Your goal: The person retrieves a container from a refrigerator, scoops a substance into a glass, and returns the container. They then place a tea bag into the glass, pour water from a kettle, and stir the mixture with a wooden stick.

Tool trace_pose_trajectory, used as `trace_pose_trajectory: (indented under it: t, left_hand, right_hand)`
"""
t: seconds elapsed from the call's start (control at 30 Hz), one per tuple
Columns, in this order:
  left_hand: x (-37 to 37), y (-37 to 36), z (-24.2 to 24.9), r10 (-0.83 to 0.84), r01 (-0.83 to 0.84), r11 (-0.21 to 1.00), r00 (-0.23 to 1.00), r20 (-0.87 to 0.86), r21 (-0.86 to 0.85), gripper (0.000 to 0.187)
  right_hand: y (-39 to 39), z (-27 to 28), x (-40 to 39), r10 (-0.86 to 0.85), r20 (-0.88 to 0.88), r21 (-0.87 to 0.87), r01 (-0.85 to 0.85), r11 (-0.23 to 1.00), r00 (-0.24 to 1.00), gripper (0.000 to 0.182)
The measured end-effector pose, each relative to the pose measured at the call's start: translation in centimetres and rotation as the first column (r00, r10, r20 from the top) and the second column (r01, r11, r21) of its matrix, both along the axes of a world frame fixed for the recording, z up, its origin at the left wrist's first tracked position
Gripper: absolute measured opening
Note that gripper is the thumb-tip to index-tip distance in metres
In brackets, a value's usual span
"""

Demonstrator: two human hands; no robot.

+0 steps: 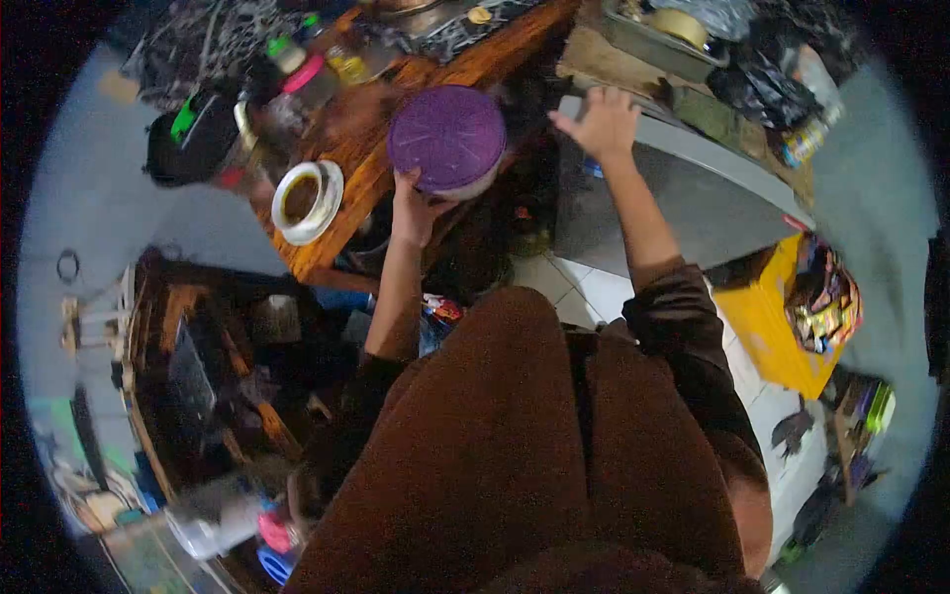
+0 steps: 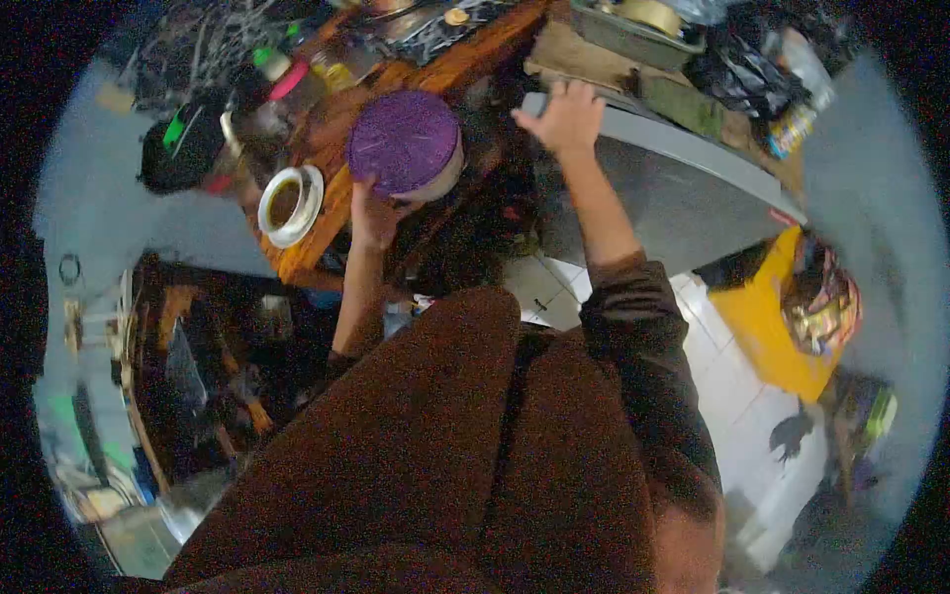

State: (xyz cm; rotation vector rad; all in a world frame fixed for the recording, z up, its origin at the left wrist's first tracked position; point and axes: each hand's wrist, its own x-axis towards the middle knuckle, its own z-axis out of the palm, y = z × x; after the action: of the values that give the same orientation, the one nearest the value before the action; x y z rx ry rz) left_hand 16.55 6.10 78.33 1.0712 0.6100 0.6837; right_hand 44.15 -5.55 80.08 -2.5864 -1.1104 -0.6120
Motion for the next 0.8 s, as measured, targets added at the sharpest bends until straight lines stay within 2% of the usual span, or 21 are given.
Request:
trace_pose_trajectory:
  t: [0.03, 0.1, 0.13, 0.17, 0.23, 0.27, 0.3, 0.33, 0.37, 0.43, 0.5, 0.57, 0.63, 0.67, 0.7, 0.73, 0.77, 0.8]
  left_hand:
    - [1.2, 1.2, -0.6, -0.041, 0.041, 0.999, 0.999, -0.008, 0.001, 0.086]
    - [3.8, 3.6, -3.0, -0.108, 0.112, 0.994, 0.981, -0.159, 0.016, 0.093]
    - [4.9, 4.6, -5.2, -0.177, 0.167, 0.983, 0.974, -0.138, -0.079, 0.099]
    - [6.0, 4.7, -6.3, -0.216, 0.206, 0.975, 0.967, -0.138, -0.079, 0.099]
    - [8.0, 3.7, -7.8, -0.359, 0.292, 0.924, 0.884, -0.299, -0.247, 0.098]
    - [8.9, 1.6, -7.5, -0.393, 0.318, 0.914, 0.848, -0.356, -0.252, 0.094]
    - [10.6, 1.1, -8.7, -0.545, 0.469, 0.832, 0.793, -0.274, -0.298, 0.087]
    - [12.6, 0.1, -10.0, -0.621, 0.560, 0.777, 0.758, -0.199, -0.288, 0.084]
    - [14.8, -2.1, -9.9, -0.689, 0.643, 0.716, 0.715, -0.123, -0.271, 0.082]
    - [20.1, -4.7, -10.4, -0.644, 0.586, 0.760, 0.736, -0.209, -0.281, 0.075]
    - [25.0, -6.7, -9.4, -0.610, 0.552, 0.782, 0.774, -0.170, -0.290, 0.080]
    - [31.9, -5.8, -14.2, -0.541, 0.486, 0.838, 0.800, -0.259, -0.247, 0.082]
    - [33.6, -7.7, -11.3, -0.419, 0.377, 0.902, 0.882, -0.216, -0.210, 0.082]
    - [36.4, -6.3, -14.5, -0.460, 0.420, 0.882, 0.866, -0.196, -0.213, 0.080]
    - [37.8, -5.8, -15.1, -0.455, 0.415, 0.885, 0.867, -0.204, -0.213, 0.074]
    - [38.8, -6.1, -14.5, -0.390, 0.335, 0.896, 0.908, -0.154, -0.291, 0.070]
    - [39.8, -6.4, -13.7, -0.316, 0.255, 0.892, 0.942, -0.112, -0.372, 0.066]
    - [41.4, -6.5, -14.4, -0.244, 0.211, 0.927, 0.967, -0.072, -0.310, 0.063]
  right_hand:
    - [-1.1, 0.3, -1.4, 0.068, -0.076, -0.038, -0.071, 0.997, 0.995, 0.075]
    - [-4.1, -0.2, -4.5, 0.148, -0.066, 0.008, -0.147, 0.989, 0.987, 0.073]
    - [-6.0, -0.2, -5.9, 0.189, -0.055, 0.016, -0.189, 0.982, 0.980, 0.072]
    - [-7.8, -0.1, -7.3, 0.231, -0.037, 0.022, -0.230, 0.973, 0.972, 0.071]
    - [-11.1, -0.5, -9.2, 0.332, -0.051, 0.046, -0.330, 0.943, 0.942, 0.068]
    - [-12.6, -0.6, -10.0, 0.300, -0.056, 0.044, -0.298, 0.954, 0.952, 0.068]
    - [-14.0, -0.6, -10.8, 0.355, -0.057, 0.092, -0.349, 0.933, 0.933, 0.066]
    - [-15.1, -0.6, -11.5, 0.411, -0.053, 0.139, -0.401, 0.905, 0.910, 0.065]
    - [-16.0, -0.7, -12.0, 0.392, -0.057, 0.136, -0.382, 0.914, 0.918, 0.065]
    - [-17.3, -1.1, -12.9, 0.402, -0.023, 0.185, -0.391, 0.902, 0.916, 0.064]
    - [-18.1, -1.1, -13.6, 0.368, -0.056, 0.173, -0.354, 0.919, 0.928, 0.065]
    - [-18.1, -1.4, -13.8, 0.349, -0.065, 0.238, -0.325, 0.915, 0.935, 0.065]
    - [-18.1, -2.0, -14.1, 0.341, -0.190, 0.241, -0.293, 0.925, 0.921, 0.072]
    - [-18.1, -1.4, -14.2, 0.343, -0.217, 0.230, -0.293, 0.928, 0.914, 0.063]
    - [-18.0, -0.9, -14.2, 0.341, -0.237, 0.220, -0.292, 0.931, 0.910, 0.055]
    - [-17.7, -1.2, -14.1, 0.323, -0.232, 0.207, -0.278, 0.938, 0.917, 0.055]
    - [-17.5, -1.7, -13.9, 0.333, -0.225, 0.188, -0.295, 0.937, 0.916, 0.047]
    - [-17.2, -1.8, -13.7, 0.345, -0.215, 0.169, -0.313, 0.935, 0.914, 0.041]
